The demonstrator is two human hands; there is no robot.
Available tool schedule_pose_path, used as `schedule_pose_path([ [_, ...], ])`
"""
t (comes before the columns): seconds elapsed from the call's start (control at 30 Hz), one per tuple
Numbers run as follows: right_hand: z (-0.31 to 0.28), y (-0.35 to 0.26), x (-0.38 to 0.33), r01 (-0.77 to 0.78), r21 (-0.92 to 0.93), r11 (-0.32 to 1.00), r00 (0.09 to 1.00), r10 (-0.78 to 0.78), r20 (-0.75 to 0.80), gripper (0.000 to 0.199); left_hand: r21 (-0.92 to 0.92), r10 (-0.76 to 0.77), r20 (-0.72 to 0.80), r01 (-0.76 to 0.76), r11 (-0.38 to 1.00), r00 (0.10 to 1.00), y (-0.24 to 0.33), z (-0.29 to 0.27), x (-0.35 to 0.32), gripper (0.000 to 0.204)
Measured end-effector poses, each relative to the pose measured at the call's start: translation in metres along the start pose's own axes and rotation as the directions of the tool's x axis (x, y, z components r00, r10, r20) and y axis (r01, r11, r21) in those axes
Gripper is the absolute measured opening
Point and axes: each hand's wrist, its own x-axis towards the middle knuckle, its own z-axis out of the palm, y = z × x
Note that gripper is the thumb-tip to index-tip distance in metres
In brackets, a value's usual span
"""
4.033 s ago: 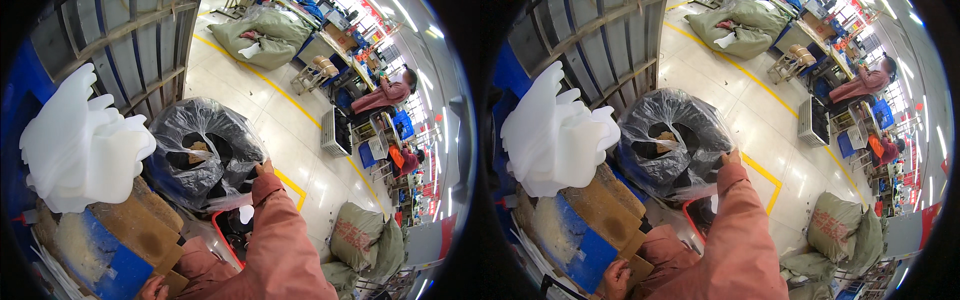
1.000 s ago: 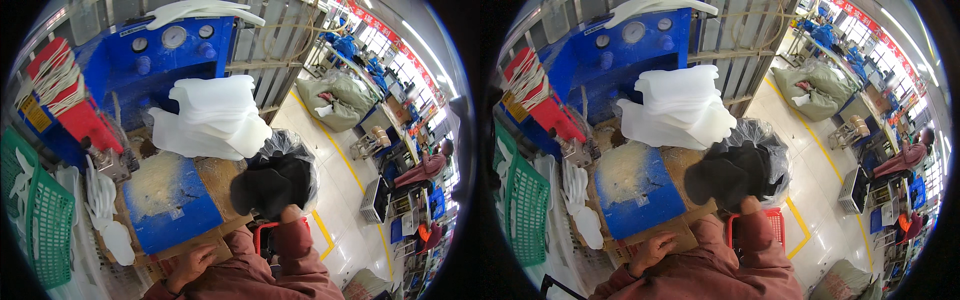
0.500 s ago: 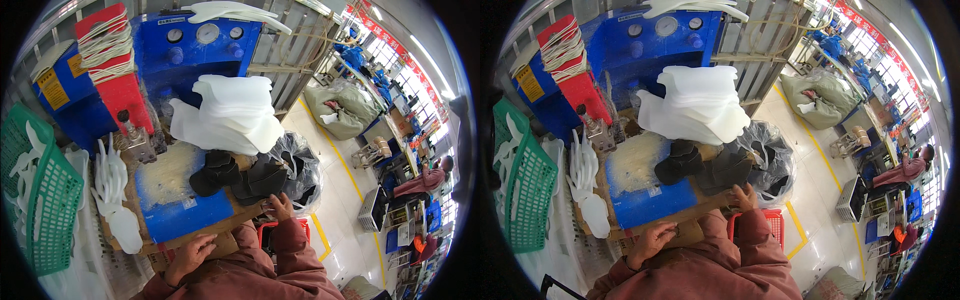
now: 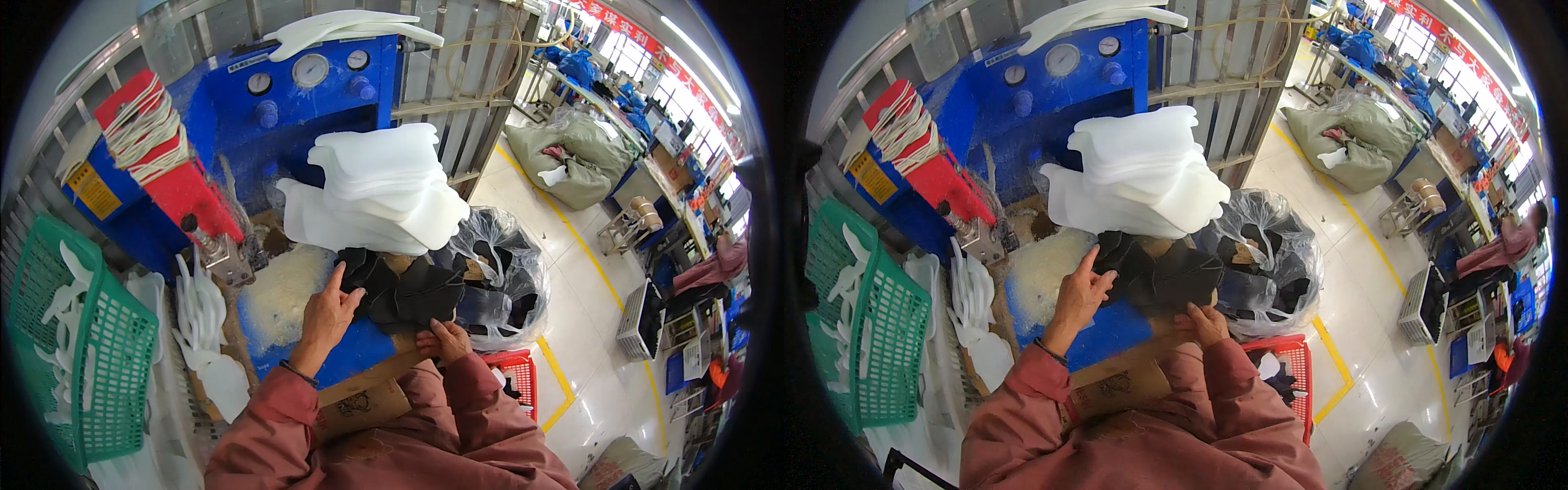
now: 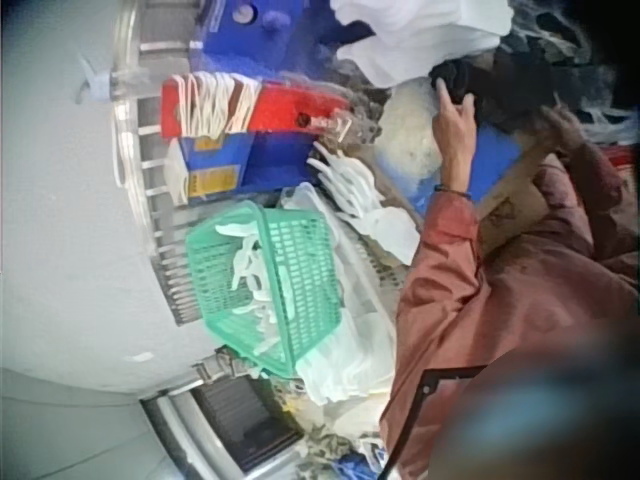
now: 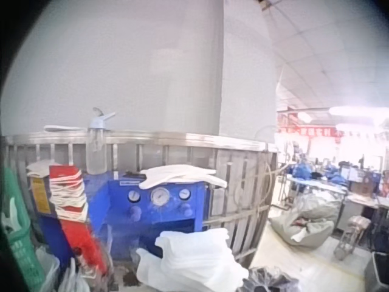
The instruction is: The person repeatedly picks black and white shoe parts, aligns them, and presses them together using a small press machine. The assembled parts are placed into a red basket. The process is repeated multiple times throughout the clip.
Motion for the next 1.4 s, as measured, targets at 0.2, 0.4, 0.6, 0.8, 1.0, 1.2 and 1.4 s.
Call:
schedule_pose_path([
  [0.2,-0.017,-0.028,-0.032,-0.163,-0.287,0.944,0.961,0.218,0.170,0.039,-0.173,0.058,-0.152,-0.085,0.981,0.987,-0.012,0.016,0.015,0.047],
  [0.4,0.015,-0.064,-0.080,0.154,-0.337,0.929,0.940,-0.033,0.340,0.039,-0.634,-0.074,-0.228,-0.090,0.768,0.971,0.007,-0.018,-0.036,0.028],
  [0.6,0.108,-0.062,-0.098,0.541,-0.361,0.760,0.793,-0.318,0.519,0.090,-0.911,-0.190,-0.151,-0.062,0.408,0.970,0.023,-0.026,-0.095,0.013],
  [0.8,0.135,-0.039,-0.100,0.479,-0.164,0.862,0.756,-0.310,0.576,0.070,-0.999,-0.159,-0.039,-0.040,-0.003,0.987,0.024,-0.018,-0.127,0.012],
  [1.0,0.126,-0.044,-0.092,0.530,-0.058,0.846,0.794,-0.471,0.384,0.026,-0.995,-0.114,0.065,0.056,-0.083,0.991,-0.017,-0.028,-0.173,0.011],
  [1.2,0.146,-0.091,-0.096,0.664,-0.433,0.610,0.721,-0.369,0.586,0.020,-0.802,-0.279,0.110,0.251,0.542,0.954,-0.053,-0.033,-0.217,0.016],
  [1.4,0.186,-0.115,-0.103,0.930,-0.313,0.192,0.353,-0.226,0.908,0.018,-0.370,-0.037,-0.566,-0.214,0.904,0.824,0.008,-0.110,-0.247,0.039],
])
